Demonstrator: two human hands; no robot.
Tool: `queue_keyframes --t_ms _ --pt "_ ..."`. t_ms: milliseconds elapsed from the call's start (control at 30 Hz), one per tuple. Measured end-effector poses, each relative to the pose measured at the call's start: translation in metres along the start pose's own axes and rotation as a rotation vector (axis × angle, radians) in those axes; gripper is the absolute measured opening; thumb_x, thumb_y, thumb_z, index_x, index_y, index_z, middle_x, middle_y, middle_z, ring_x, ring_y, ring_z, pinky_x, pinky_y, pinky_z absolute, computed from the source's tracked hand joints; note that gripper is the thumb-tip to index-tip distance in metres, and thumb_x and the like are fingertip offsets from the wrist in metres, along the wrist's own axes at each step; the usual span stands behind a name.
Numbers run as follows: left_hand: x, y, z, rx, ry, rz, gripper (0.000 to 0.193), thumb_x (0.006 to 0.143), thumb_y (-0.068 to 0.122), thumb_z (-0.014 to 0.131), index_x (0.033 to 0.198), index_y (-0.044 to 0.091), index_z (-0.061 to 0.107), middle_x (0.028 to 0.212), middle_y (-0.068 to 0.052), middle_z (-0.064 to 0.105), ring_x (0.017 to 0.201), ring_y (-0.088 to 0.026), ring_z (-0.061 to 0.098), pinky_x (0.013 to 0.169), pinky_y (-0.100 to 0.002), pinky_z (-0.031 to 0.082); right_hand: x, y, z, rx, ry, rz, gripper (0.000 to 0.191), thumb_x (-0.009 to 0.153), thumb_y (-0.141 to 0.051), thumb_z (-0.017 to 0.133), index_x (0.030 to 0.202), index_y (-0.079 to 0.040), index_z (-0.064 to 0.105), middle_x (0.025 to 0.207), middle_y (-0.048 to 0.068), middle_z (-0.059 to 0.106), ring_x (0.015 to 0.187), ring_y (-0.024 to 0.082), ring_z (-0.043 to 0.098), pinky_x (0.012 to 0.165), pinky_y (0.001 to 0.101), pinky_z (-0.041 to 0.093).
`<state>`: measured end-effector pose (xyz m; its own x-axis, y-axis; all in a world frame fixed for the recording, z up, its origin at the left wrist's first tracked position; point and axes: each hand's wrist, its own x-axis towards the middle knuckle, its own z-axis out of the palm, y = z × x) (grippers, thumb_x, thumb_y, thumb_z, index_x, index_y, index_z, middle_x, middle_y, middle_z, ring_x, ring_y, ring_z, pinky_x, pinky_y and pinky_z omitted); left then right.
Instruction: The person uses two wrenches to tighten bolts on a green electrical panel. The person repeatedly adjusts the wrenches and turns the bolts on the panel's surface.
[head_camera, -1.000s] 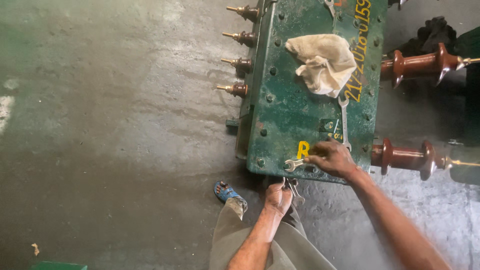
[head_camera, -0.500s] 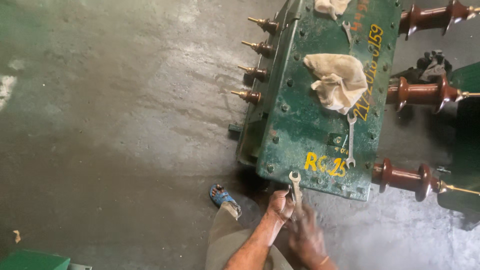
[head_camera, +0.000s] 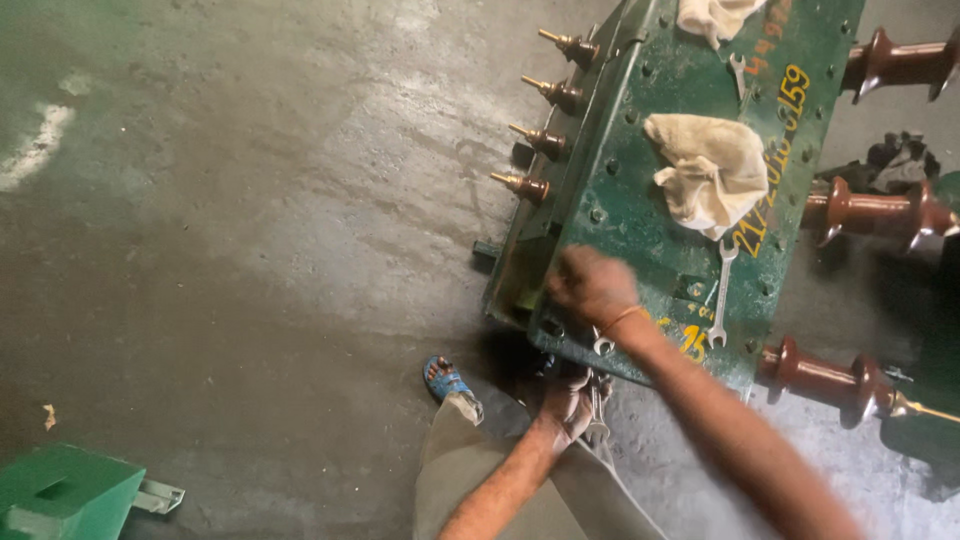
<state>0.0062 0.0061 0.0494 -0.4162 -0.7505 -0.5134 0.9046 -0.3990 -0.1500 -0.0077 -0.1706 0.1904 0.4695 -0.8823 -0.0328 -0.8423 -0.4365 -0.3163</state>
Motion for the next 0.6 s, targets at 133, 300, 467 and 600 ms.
queue_keyframes --t_ms 133,300,467,600 --pt "0.012 -0.003 0.004 -0.106 0.023 -0.1 0.031 0.098 0.007 0.052 0.126 -0.005 0.058 0.114 -0.017 0.068 0.103 -0.031 0.067 0.091 -0.046 0.058 -0.038 0.078 -0.045 -0.143 0.057 0.275 0.021 0.098 -0.029 0.059 0.092 -0.009 0.059 0.086 0.011 0.062 0.068 0.028 0.061 0.063 0.0455 0.053" --pt "0.013 -0.002 0.001 -0.097 0.055 -0.088 0.03 0.097 0.006 0.054 0.124 -0.004 0.06 0.114 -0.016 0.069 0.1 -0.03 0.067 0.089 -0.047 0.058 -0.134 0.099 -0.034 -0.085 0.394 0.039 0.01 0.103 -0.01 0.061 0.112 -0.004 0.059 0.091 0.012 0.064 0.073 0.027 0.062 0.066 0.039 0.052" --pt "0.01 0.0 0.001 -0.115 0.044 -0.107 0.024 0.096 0.002 0.053 0.118 -0.001 0.062 0.111 -0.014 0.069 0.101 -0.029 0.067 0.087 -0.048 0.059 -0.182 0.081 0.0 0.192 0.206 0.539 0.017 0.093 -0.024 0.073 0.102 -0.01 0.072 0.075 0.008 0.073 0.066 0.02 0.069 0.06 0.0351 0.052" --pt "0.01 0.0 0.005 -0.155 0.005 -0.115 0.019 0.096 0.002 0.056 0.113 0.002 0.066 0.105 -0.011 0.07 0.094 -0.026 0.066 0.079 -0.045 0.057 -0.178 0.111 0.007 0.157 0.115 0.474 0.023 0.084 -0.037 0.079 0.087 -0.013 0.081 0.081 0.008 0.075 0.07 0.02 0.069 0.063 0.0344 0.054"
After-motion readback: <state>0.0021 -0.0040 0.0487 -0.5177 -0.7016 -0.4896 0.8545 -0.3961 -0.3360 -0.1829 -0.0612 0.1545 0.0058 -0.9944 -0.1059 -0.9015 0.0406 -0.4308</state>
